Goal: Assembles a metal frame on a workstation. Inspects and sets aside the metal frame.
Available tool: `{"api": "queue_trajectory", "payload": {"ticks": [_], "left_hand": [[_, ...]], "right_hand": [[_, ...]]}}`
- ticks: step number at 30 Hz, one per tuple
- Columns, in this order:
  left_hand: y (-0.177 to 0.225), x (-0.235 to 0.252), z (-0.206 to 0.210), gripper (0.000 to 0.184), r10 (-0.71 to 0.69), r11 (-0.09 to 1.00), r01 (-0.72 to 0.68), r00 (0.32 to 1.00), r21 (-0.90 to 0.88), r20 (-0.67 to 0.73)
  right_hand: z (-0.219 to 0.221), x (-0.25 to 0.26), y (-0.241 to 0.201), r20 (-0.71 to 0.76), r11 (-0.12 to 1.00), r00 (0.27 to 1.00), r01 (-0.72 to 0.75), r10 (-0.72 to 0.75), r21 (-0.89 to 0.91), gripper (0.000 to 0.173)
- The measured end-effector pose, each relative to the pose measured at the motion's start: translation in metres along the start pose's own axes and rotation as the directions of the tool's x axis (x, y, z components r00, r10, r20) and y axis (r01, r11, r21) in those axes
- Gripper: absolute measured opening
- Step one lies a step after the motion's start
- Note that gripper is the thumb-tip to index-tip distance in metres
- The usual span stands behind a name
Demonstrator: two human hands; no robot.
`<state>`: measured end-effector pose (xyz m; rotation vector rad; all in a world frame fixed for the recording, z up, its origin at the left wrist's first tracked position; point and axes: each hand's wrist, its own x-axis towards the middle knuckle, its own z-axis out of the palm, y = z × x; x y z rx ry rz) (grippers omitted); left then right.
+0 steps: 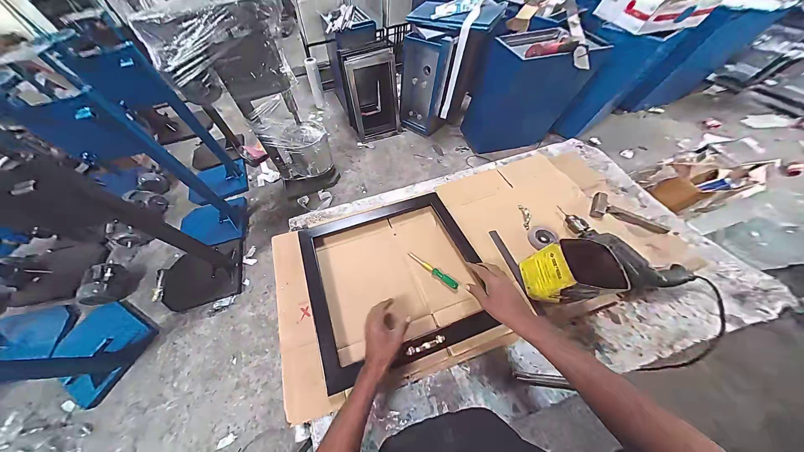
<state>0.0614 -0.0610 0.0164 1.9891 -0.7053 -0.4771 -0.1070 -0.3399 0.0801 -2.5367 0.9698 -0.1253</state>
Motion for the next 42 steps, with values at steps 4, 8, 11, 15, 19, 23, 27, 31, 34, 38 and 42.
{"api": "queue_trajectory", "payload": {"ticks": [4,8,11,15,19,23,27,31,34,38,42], "left_hand": [[-0.029,0.020,-0.075,0.091,-0.021,0.846,0.206,0.934,0.491,-0.356],[-0.056,0.050,-0.108,0.105,-0.142,0.865,0.328,0.886,0.380,-0.441],[-0.059,0.057,-0.115,0.109,-0.190,0.876,0.349,0.884,0.332,-0.427],[-0.063,0.068,-0.120,0.094,-0.302,0.757,0.464,0.873,0.460,-0.383],[-0.065,0.082,-0.131,0.084,-0.411,0.696,0.528,0.849,0.486,-0.334],[-0.067,0.082,-0.139,0.082,-0.417,0.722,0.524,0.851,0.452,-0.319],[-0.026,0.058,-0.162,0.088,-0.206,0.831,0.332,0.929,0.446,-0.308],[0.032,0.029,-0.195,0.094,0.105,0.994,-0.102,0.971,0.024,-0.215],[0.075,0.025,-0.191,0.087,0.313,0.909,-0.351,0.931,-0.224,-0.189],[0.144,0.015,-0.157,0.086,0.493,0.817,-0.528,0.848,-0.232,-0.196],[0.229,-0.010,-0.114,0.086,0.656,0.676,-0.638,0.749,-0.369,-0.093]], "right_hand": [[0.002,0.019,0.052,0.049,0.983,0.987,-0.144,0.150,-0.111,0.081],[0.010,0.053,0.066,0.235,0.970,0.941,-0.239,0.244,-0.049,0.071],[0.012,0.062,0.048,0.291,0.959,0.914,-0.277,0.284,-0.067,0.068],[0.008,0.071,0.046,0.304,0.953,0.905,-0.300,0.298,-0.040,0.074],[-0.005,0.059,0.038,0.322,0.884,0.895,-0.396,0.310,0.249,0.081],[-0.024,0.027,0.016,0.178,0.835,0.942,-0.336,0.286,0.435,0.068],[-0.070,-0.036,-0.010,0.039,0.833,0.959,-0.264,0.281,0.486,0.074],[-0.109,-0.119,-0.009,-0.314,0.840,0.881,-0.152,0.353,0.520,0.076],[-0.125,-0.171,-0.004,-0.548,0.823,0.677,-0.156,0.492,0.546,0.060],[-0.115,-0.244,0.013,-0.641,0.714,0.383,-0.078,0.665,0.696,0.031],[-0.078,-0.309,0.043,-0.538,0.543,0.125,-0.007,0.834,0.840,0.023]]}}
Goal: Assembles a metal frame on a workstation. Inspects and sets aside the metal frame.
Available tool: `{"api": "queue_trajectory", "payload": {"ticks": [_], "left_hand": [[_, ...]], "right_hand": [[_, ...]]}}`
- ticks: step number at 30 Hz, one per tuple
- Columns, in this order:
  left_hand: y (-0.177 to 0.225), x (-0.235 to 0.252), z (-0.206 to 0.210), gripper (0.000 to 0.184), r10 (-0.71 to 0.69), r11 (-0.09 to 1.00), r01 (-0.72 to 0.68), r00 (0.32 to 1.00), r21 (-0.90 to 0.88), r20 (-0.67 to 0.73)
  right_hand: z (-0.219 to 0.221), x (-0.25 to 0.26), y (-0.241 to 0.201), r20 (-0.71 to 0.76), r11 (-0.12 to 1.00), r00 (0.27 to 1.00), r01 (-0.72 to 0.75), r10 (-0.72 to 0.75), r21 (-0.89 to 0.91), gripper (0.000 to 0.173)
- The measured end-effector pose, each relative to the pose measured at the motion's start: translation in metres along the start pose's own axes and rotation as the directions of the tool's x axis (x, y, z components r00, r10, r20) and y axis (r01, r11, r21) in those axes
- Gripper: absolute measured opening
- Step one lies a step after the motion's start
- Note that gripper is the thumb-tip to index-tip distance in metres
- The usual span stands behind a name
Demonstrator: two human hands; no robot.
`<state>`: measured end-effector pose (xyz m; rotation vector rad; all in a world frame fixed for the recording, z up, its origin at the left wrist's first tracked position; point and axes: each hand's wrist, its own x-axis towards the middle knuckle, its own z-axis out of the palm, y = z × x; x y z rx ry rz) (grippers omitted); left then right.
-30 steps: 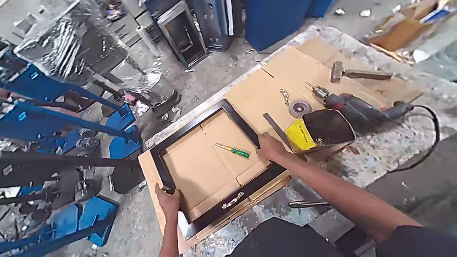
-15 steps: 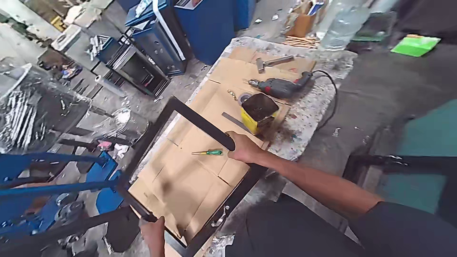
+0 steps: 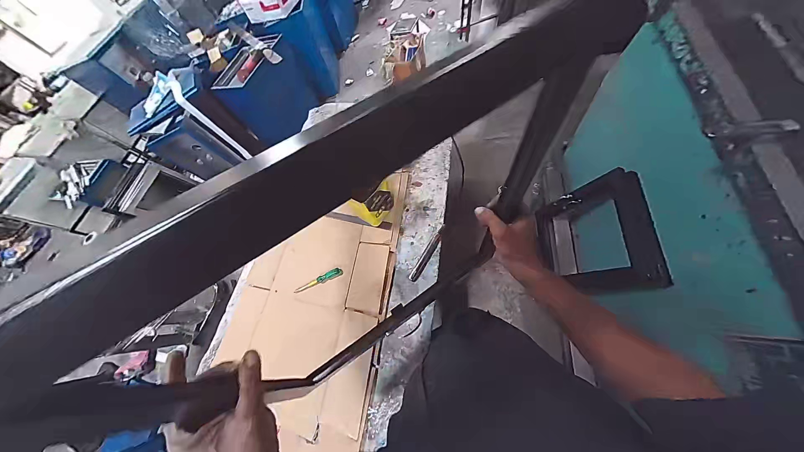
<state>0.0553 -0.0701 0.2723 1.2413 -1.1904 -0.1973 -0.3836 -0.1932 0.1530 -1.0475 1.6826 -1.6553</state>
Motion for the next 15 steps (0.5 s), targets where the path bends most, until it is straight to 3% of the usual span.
{"api": "queue_trajectory", "payload": {"ticks": [3,5,8,11,13,15], "left_hand": [[0.038,0.017,0.065,0.073,0.182,0.983,-0.178,0.972,-0.041,0.148],[0.060,0.019,0.112,0.067,0.284,0.959,-0.276,0.932,-0.066,0.226],[0.092,0.016,0.188,0.085,0.410,0.912,-0.363,0.820,-0.191,0.400],[0.110,0.001,0.266,0.101,0.448,0.894,-0.374,0.716,-0.248,0.536],[0.112,-0.015,0.312,0.100,0.454,0.886,-0.401,0.639,-0.235,0.621],[0.112,-0.036,0.355,0.092,0.482,0.856,-0.454,0.531,-0.246,0.697]], "right_hand": [[-0.044,-0.004,0.048,-0.150,0.984,0.981,-0.102,0.124,0.146,0.022],[-0.070,-0.008,0.075,-0.245,0.964,0.944,-0.173,0.220,0.201,0.034],[-0.111,-0.016,0.116,-0.315,0.922,0.888,-0.242,0.336,0.301,0.053],[-0.161,-0.033,0.155,-0.178,0.824,0.841,-0.420,0.511,0.381,0.047],[-0.207,-0.054,0.175,-0.025,0.760,0.781,-0.600,0.625,0.248,0.043],[-0.257,-0.080,0.193,0.003,0.673,0.678,-0.730,0.735,0.120,0.045]]}}
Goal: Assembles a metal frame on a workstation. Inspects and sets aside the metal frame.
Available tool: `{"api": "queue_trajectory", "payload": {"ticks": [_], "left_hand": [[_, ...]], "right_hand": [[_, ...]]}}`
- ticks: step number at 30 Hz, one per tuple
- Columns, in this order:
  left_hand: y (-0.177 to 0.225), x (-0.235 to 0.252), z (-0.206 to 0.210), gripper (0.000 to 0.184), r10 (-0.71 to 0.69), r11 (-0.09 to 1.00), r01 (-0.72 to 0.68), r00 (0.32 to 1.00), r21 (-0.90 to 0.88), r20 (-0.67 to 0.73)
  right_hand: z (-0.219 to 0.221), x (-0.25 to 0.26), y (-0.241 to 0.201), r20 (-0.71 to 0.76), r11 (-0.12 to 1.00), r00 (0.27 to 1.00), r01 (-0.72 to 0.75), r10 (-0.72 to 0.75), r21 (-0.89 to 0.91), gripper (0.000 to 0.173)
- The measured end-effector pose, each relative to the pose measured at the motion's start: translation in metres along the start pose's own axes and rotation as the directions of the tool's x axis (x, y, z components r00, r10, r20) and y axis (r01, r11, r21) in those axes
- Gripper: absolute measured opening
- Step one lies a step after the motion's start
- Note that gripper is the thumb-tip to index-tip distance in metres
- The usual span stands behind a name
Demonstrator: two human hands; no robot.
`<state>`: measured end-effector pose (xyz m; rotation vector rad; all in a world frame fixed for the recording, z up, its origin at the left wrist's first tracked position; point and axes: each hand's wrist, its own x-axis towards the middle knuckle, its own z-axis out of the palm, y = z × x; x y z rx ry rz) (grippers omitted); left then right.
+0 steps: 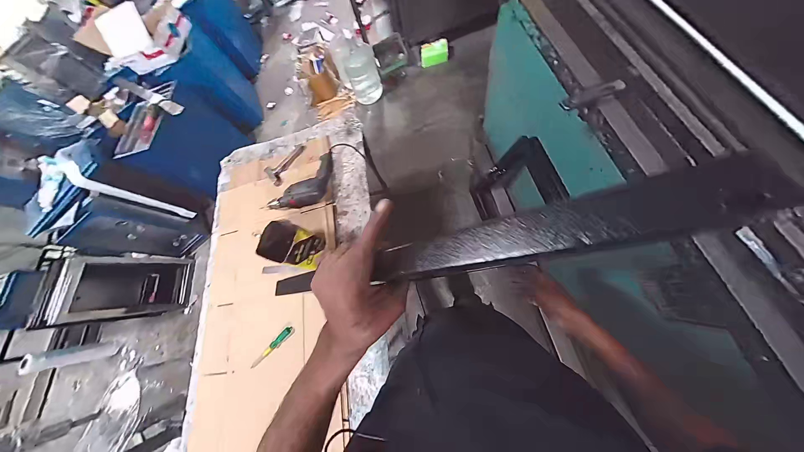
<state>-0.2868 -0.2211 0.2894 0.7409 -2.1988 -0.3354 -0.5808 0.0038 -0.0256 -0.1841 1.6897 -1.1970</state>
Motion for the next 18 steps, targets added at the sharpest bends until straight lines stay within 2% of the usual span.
{"api": "queue_trajectory", "payload": {"ticks": [1,3,5,6,8,9,10,11,12,13,15,16,17,18], "left_hand": [[0.001,0.009,0.022,0.088,0.042,0.999,-0.043,0.998,0.010,0.048],[0.003,0.028,0.062,0.076,0.167,0.985,-0.170,0.979,0.013,0.113],[0.003,0.047,0.104,0.068,0.305,0.952,-0.303,0.939,-0.035,0.162],[0.003,0.057,0.124,0.066,0.357,0.934,-0.353,0.911,-0.057,0.207],[0.000,0.072,0.163,0.060,0.446,0.894,-0.435,0.838,-0.108,0.314],[-0.002,0.077,0.182,0.056,0.481,0.873,-0.469,0.792,-0.130,0.376],[-0.003,0.081,0.200,0.054,0.516,0.850,-0.503,0.742,-0.152,0.429],[-0.005,0.084,0.217,0.053,0.543,0.830,-0.530,0.694,-0.175,0.473],[-0.007,0.085,0.234,0.053,0.562,0.813,-0.548,0.650,-0.196,0.511],[-0.009,0.086,0.250,0.054,0.574,0.802,-0.556,0.615,-0.219,0.541],[-0.014,0.089,0.282,0.059,0.575,0.796,-0.557,0.575,-0.237,0.582],[-0.017,0.090,0.295,0.064,0.545,0.810,-0.545,0.564,-0.216,0.620],[-0.021,0.091,0.306,0.071,0.482,0.833,-0.527,0.543,-0.168,0.687],[-0.028,0.091,0.315,0.078,0.398,0.865,-0.490,0.535,-0.111,0.745]], "right_hand": [[-0.025,-0.006,0.014,-0.072,0.998,0.995,-0.062,0.062,0.008,0.044],[-0.062,-0.029,0.029,-0.314,0.989,0.939,-0.118,0.140,0.088,0.036],[-0.093,-0.050,0.025,-0.541,0.999,0.841,0.025,-0.007,0.027,0.032],[-0.106,-0.055,0.014,-0.594,0.992,0.797,0.124,-0.104,-0.008,0.039],[-0.133,-0.038,-0.020,-0.484,0.930,0.816,0.368,-0.316,0.014,0.040],[-0.135,-0.026,-0.052,-0.409,0.931,0.854,0.364,-0.320,0.031,0.041],[-0.128,-0.020,-0.094,-0.278,0.954,0.919,0.300,-0.281,0.025,0.046],[-0.117,-0.015,-0.134,-0.082,0.969,0.966,0.245,-0.245,-0.013,0.055],[-0.102,-0.008,-0.167,0.104,0.967,0.969,0.233,-0.222,-0.101,0.061],[-0.084,0.000,-0.188,0.278,0.950,0.938,0.262,-0.209,-0.170,0.066],[-0.043,0.025,-0.202,0.525,0.929,0.838,0.302,-0.152,-0.214,0.073],[-0.024,0.040,-0.198,0.579,0.915,0.809,0.305,-0.103,-0.264,0.078],[-0.007,0.055,-0.192,0.577,0.908,0.814,0.293,-0.072,-0.300,0.075],[0.006,0.070,-0.185,0.513,0.881,0.858,0.254,-0.015,-0.399,0.069]]}}
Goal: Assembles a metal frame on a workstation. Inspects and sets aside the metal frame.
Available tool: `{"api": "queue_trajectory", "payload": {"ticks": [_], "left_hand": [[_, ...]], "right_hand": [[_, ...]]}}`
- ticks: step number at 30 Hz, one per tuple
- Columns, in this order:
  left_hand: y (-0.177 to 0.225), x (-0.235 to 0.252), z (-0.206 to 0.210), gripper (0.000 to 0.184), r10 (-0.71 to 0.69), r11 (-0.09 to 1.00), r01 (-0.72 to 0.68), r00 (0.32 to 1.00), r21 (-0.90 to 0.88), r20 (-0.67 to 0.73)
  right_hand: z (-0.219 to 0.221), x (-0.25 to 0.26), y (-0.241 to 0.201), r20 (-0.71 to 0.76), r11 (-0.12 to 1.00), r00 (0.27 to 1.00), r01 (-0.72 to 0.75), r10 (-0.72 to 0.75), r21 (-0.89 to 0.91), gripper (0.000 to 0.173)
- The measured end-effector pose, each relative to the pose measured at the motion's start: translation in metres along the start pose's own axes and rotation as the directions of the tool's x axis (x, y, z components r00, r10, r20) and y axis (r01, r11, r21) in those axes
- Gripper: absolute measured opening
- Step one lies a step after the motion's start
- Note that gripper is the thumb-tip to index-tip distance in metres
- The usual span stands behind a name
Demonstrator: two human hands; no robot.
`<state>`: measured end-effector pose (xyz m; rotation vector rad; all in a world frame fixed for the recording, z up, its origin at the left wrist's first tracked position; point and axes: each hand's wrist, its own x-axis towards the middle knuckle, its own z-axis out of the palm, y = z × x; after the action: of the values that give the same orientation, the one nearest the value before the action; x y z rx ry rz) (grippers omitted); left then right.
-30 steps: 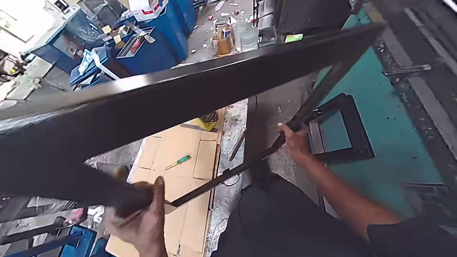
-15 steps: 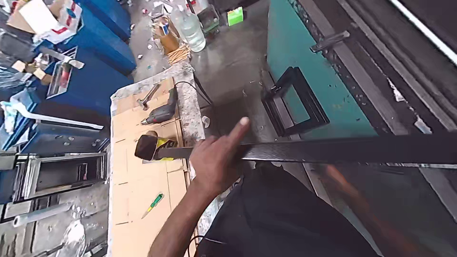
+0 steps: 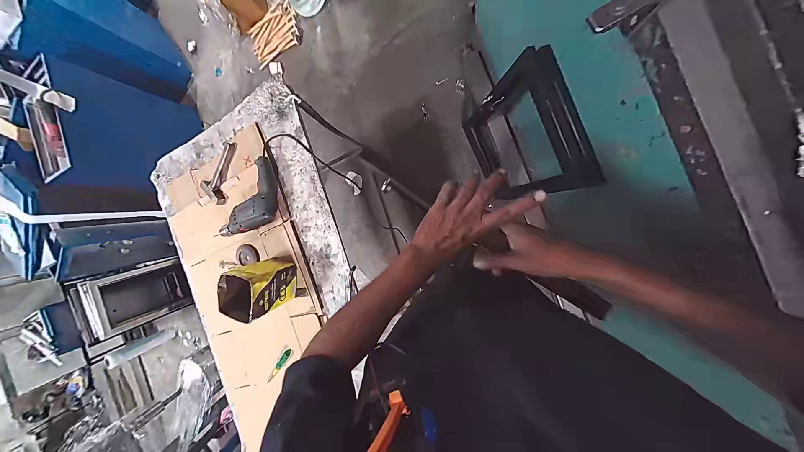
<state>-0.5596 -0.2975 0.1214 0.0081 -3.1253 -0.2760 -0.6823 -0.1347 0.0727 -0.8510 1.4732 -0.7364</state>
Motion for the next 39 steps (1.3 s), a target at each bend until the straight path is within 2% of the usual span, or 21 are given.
{"api": "queue_trajectory", "payload": {"ticks": [1,3,5,7,9,12,14,16,20,22,25,27,32,35,39], "left_hand": [[-0.008,0.001,0.009,0.083,-0.088,0.996,0.088,0.995,-0.017,0.036],[-0.018,-0.011,0.025,0.089,-0.277,0.955,0.284,0.957,-0.087,0.080],[-0.028,-0.040,0.044,0.096,-0.418,0.884,0.431,0.902,-0.182,0.109],[-0.023,-0.093,0.071,0.097,-0.542,0.760,0.564,0.824,-0.322,0.162],[-0.007,-0.147,0.102,0.092,-0.656,0.611,0.694,0.713,-0.382,0.247],[0.036,-0.210,0.138,0.084,-0.721,0.416,0.872,0.488,-0.257,0.492],[0.061,-0.233,0.159,0.065,-0.710,0.365,0.904,0.424,-0.220,0.562],[0.085,-0.251,0.171,0.053,-0.693,0.322,0.926,0.372,-0.197,0.618],[0.123,-0.287,0.199,0.060,-0.649,0.100,0.962,0.256,-0.254,0.716],[0.138,-0.304,0.209,0.062,-0.604,0.024,0.966,0.220,-0.259,0.766],[0.143,-0.315,0.205,0.065,-0.557,-0.069,0.966,0.169,-0.248,0.813],[0.140,-0.315,0.193,0.064,-0.576,-0.106,0.965,0.137,-0.240,0.806],[0.136,-0.324,0.181,0.064,-0.571,-0.186,0.968,0.034,-0.170,0.820],[0.138,-0.331,0.180,0.064,-0.566,-0.208,0.967,0.004,-0.147,0.824],[0.139,-0.328,0.179,0.064,-0.542,-0.248,0.959,-0.018,-0.140,0.840]], "right_hand": [[0.005,0.021,0.008,-0.062,0.993,0.994,-0.092,0.087,-0.070,0.061],[0.007,0.059,0.035,-0.207,0.973,0.961,-0.208,0.185,-0.097,0.046],[-0.011,0.095,0.065,-0.278,0.981,0.946,-0.187,0.164,-0.059,0.043],[-0.026,0.120,0.095,-0.321,0.985,0.932,-0.149,0.170,0.090,0.038],[-0.045,0.140,0.110,-0.312,0.950,0.903,-0.243,0.295,0.195,0.045],[-0.062,0.171,0.144,-0.380,0.843,0.753,-0.473,0.537,0.255,0.057],[-0.074,0.195,0.176,-0.466,0.833,0.692,-0.484,0.551,0.267,0.063],[-0.083,0.207,0.200,-0.495,0.836,0.675,-0.470,0.546,0.282,0.067],[-0.104,0.215,0.209,-0.499,0.838,0.674,-0.444,0.545,0.316,0.049],[-0.118,0.218,0.221,-0.491,0.842,0.684,-0.436,0.539,0.318,0.052],[-0.135,0.222,0.238,-0.504,0.855,0.691,-0.398,0.518,0.333,0.049],[-0.142,0.224,0.245,-0.528,0.862,0.682,-0.391,0.507,0.323,0.050],[-0.173,0.220,0.273,-0.569,0.854,0.642,-0.449,0.513,0.263,0.058],[-0.184,0.222,0.292,-0.593,0.845,0.622,-0.488,0.512,0.217,0.061],[-0.193,0.219,0.295,-0.637,0.803,0.565,-0.577,0.524,0.149,0.071]]}}
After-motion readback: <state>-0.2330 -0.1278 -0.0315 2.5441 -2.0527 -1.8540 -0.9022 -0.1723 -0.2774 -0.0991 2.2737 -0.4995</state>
